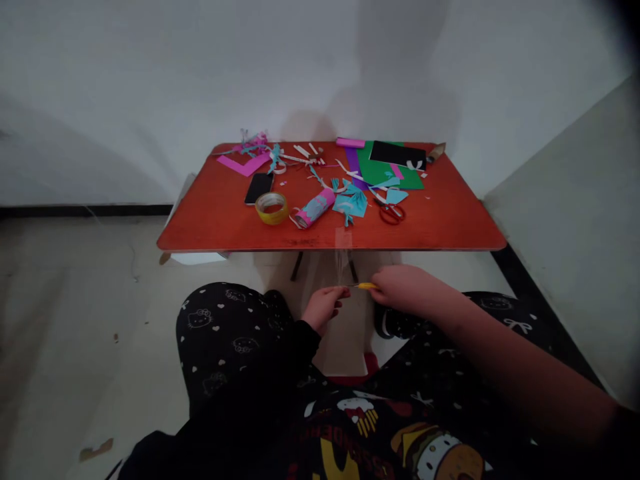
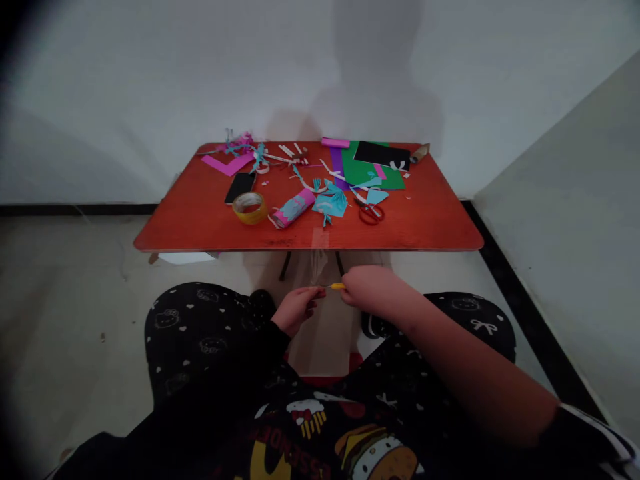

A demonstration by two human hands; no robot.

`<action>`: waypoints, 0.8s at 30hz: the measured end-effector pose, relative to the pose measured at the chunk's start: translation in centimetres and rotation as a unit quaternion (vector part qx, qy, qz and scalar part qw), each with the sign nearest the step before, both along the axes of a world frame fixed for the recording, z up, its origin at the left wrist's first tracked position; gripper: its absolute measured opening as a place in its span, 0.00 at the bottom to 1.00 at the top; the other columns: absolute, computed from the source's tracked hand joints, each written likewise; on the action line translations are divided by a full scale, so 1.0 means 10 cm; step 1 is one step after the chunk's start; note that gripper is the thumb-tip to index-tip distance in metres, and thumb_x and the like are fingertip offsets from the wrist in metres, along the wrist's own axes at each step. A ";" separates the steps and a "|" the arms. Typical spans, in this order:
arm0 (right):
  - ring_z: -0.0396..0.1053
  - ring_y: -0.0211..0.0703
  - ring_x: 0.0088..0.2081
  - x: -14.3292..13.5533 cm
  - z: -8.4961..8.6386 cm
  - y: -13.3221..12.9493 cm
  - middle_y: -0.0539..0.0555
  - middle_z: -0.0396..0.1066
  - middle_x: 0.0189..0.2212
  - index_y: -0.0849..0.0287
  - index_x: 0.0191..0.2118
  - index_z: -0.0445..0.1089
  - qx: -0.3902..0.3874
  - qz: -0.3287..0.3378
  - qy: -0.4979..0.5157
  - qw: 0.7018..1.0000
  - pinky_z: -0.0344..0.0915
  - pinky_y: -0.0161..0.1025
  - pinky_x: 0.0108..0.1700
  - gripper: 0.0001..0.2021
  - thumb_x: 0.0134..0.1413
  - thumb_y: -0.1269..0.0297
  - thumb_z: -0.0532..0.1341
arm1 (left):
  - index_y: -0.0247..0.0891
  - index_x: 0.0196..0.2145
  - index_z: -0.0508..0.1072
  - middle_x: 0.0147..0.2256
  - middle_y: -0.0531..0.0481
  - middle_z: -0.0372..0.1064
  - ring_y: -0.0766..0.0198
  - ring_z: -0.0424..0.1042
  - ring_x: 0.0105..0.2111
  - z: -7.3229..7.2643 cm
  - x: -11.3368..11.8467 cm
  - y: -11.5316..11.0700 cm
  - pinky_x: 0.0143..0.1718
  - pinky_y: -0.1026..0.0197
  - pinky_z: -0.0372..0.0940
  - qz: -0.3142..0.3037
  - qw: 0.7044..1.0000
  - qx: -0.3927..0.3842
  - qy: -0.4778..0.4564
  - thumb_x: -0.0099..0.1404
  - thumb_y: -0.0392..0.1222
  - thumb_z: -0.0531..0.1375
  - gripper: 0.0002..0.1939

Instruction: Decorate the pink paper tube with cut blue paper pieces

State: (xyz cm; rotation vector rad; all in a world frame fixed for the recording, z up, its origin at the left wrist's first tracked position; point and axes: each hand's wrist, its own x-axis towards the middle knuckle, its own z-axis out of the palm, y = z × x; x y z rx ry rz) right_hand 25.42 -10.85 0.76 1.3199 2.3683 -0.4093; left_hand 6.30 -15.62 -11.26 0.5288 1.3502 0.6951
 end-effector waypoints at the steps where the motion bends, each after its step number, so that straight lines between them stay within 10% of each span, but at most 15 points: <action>1: 0.78 0.53 0.38 -0.03 0.00 0.01 0.64 0.80 0.37 0.61 0.38 0.79 0.003 0.002 0.003 1.000 0.63 0.41 0.35 0.16 0.65 0.60 0.55 | 0.37 0.43 0.82 0.52 0.42 0.78 0.68 0.64 0.33 0.00 0.00 -0.02 0.33 0.64 0.56 -0.006 1.000 -0.002 0.002 0.58 0.53 0.67 0.21; 12: 0.73 0.47 0.36 0.32 0.05 0.20 0.58 0.79 0.37 0.58 0.39 0.76 0.067 -0.051 0.092 0.992 0.57 0.38 0.33 0.17 0.70 0.56 0.53 | 0.38 0.46 0.82 0.54 0.42 0.77 0.68 0.66 0.34 0.10 -0.03 -0.13 0.35 0.65 0.58 -0.029 0.999 -0.007 -0.039 0.58 0.46 0.63 0.19; 17: 0.72 0.55 0.50 0.77 -0.18 0.57 0.64 0.76 0.51 0.59 0.57 0.73 0.218 -0.133 0.135 0.957 0.63 0.42 0.45 0.20 0.71 0.55 0.51 | 0.38 0.46 0.81 0.55 0.43 0.75 0.71 0.65 0.32 0.34 -0.11 -0.07 0.35 0.66 0.60 -0.002 0.992 -0.001 -0.124 0.49 0.34 0.58 0.26; 24: 0.68 0.56 0.50 0.88 -0.53 0.86 0.67 0.73 0.51 0.61 0.61 0.73 0.233 -0.209 0.094 0.945 0.61 0.44 0.49 0.23 0.72 0.55 0.51 | 0.42 0.48 0.82 0.51 0.45 0.73 0.71 0.64 0.31 0.71 -0.10 0.07 0.36 0.66 0.62 0.006 0.981 0.037 -0.190 0.47 0.33 0.59 0.30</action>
